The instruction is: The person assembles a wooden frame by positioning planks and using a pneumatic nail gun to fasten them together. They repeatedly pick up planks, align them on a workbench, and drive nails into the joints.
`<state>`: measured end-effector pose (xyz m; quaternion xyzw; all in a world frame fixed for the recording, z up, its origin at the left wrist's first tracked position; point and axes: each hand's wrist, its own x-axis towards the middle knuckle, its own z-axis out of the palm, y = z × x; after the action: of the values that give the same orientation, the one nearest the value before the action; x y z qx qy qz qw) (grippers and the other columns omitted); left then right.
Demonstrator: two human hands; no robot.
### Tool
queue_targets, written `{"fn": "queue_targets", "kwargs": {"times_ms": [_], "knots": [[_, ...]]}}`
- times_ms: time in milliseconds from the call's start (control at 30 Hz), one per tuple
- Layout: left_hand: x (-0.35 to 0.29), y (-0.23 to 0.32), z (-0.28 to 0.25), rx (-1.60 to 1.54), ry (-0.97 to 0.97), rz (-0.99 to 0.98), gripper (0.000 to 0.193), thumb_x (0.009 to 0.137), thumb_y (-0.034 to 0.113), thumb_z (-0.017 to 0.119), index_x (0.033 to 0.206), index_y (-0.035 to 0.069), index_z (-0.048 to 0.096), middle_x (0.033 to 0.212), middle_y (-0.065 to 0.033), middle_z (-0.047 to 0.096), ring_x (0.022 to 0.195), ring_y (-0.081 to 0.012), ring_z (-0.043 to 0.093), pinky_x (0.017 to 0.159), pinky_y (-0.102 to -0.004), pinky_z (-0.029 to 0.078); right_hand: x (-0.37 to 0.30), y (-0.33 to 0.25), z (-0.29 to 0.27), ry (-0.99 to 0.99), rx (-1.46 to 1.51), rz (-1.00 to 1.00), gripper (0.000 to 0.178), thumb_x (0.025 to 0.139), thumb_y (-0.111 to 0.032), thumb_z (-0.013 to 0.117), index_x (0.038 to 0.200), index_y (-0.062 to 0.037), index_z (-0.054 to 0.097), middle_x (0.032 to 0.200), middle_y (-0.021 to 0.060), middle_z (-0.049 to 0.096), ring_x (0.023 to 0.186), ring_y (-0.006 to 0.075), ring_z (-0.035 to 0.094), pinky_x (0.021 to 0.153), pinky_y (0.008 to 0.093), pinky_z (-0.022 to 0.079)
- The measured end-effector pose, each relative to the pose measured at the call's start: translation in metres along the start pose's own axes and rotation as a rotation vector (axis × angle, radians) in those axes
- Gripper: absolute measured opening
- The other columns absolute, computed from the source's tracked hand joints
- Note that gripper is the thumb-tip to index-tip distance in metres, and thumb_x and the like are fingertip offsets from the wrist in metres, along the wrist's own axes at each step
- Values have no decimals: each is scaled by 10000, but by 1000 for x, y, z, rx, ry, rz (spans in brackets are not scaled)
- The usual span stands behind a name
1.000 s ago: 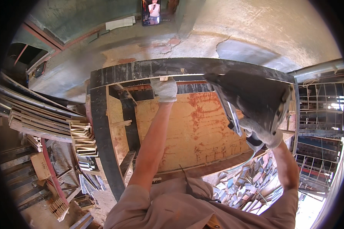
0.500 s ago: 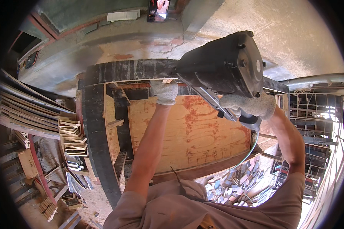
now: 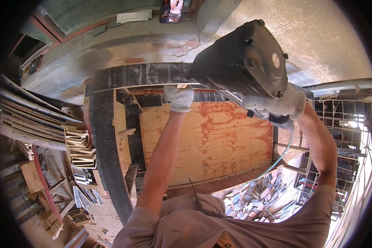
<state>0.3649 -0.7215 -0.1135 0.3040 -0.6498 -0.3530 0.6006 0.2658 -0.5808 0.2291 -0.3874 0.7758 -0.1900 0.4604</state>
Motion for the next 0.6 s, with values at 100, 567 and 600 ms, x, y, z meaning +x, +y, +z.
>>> {"fn": "queue_targets", "kwargs": {"times_ms": [100, 567, 600], "knots": [[-6, -37, -4, 1, -12, -62, 152, 783, 3, 700, 930, 39, 689, 880, -78, 730, 785, -289, 708, 713, -390, 533, 5, 1, -1, -15, 51, -76, 254, 851, -201, 799, 985, -16, 689, 681, 37, 658, 509, 93, 609, 420, 226, 492], [-4, -7, 3, -151, 17, -172, 170, 803, -13, 670, 954, 54, 708, 905, -61, 729, 794, -222, 703, 716, -334, 545, 16, 18, -5, 18, 171, -119, 213, 843, -109, 784, 1000, -26, 665, 650, 8, 628, 481, 68, 549, 407, 221, 430], [0, 5, 4, -66, 23, -79, 177, 822, -11, 654, 969, 68, 714, 917, -53, 724, 806, -210, 698, 720, -329, 545, 17, 31, -9, 8, 212, -147, 229, 848, -121, 787, 1014, -26, 663, 647, 6, 625, 478, 71, 545, 410, 221, 432]]}}
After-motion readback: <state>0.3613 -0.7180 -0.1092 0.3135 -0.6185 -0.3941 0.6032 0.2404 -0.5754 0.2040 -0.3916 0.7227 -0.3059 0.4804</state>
